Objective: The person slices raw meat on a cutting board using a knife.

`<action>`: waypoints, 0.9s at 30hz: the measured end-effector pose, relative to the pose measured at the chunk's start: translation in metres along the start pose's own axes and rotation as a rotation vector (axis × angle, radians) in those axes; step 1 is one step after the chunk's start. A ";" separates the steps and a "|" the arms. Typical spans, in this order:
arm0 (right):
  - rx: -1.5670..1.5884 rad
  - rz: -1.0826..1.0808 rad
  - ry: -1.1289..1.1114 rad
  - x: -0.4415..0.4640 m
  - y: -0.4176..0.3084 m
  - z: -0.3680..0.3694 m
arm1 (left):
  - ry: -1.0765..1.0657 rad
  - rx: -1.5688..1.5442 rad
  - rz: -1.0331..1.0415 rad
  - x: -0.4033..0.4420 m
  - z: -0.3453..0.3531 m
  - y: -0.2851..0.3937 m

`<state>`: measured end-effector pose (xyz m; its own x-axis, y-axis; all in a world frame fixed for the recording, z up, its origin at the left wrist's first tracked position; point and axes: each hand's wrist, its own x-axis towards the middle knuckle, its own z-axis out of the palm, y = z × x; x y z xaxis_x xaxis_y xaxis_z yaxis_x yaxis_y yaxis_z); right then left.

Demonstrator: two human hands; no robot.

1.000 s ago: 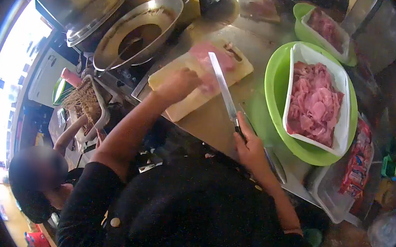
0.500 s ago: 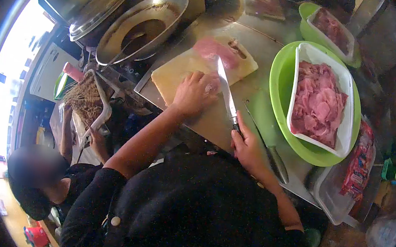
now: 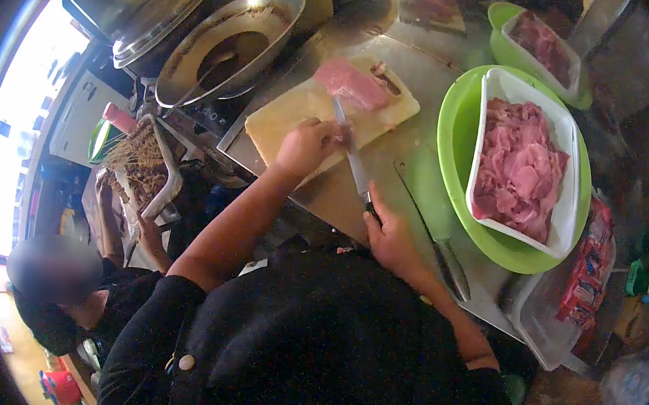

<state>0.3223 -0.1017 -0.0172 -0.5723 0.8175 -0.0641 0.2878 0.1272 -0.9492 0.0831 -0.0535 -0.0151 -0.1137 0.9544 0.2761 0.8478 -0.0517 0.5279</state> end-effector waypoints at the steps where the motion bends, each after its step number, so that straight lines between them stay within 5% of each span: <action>1: -0.012 -0.009 -0.003 -0.001 0.002 0.000 | 0.005 -0.022 -0.017 0.000 -0.001 0.001; 6: 0.031 0.019 -0.024 0.008 0.007 0.007 | 0.044 -0.078 -0.014 0.000 0.002 -0.007; 9: 0.017 -0.156 0.038 0.037 0.020 0.020 | 0.023 -0.048 -0.033 0.001 0.004 -0.007; 12: 0.233 0.183 -0.041 0.063 -0.019 0.023 | 0.021 -0.048 -0.048 0.000 0.002 -0.004; 15: 0.179 0.184 -0.015 0.084 -0.024 0.027 | 0.069 -0.094 -0.062 -0.002 0.003 -0.005; 18: 0.114 0.158 -0.064 0.073 -0.022 0.024 | 0.137 -0.142 -0.106 -0.002 0.010 -0.011; 23: -0.215 -0.174 -0.021 0.009 0.012 0.011 | 0.185 -0.253 -0.227 -0.008 0.009 -0.016; 27: -0.194 0.120 -0.185 -0.043 -0.008 -0.014 | 0.112 -0.359 -0.327 -0.007 0.009 -0.028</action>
<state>0.3550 -0.1299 -0.0026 -0.6503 0.7193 -0.2443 0.4931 0.1551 -0.8560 0.0647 -0.0557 -0.0389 -0.4153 0.9011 0.1244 0.5289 0.1280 0.8390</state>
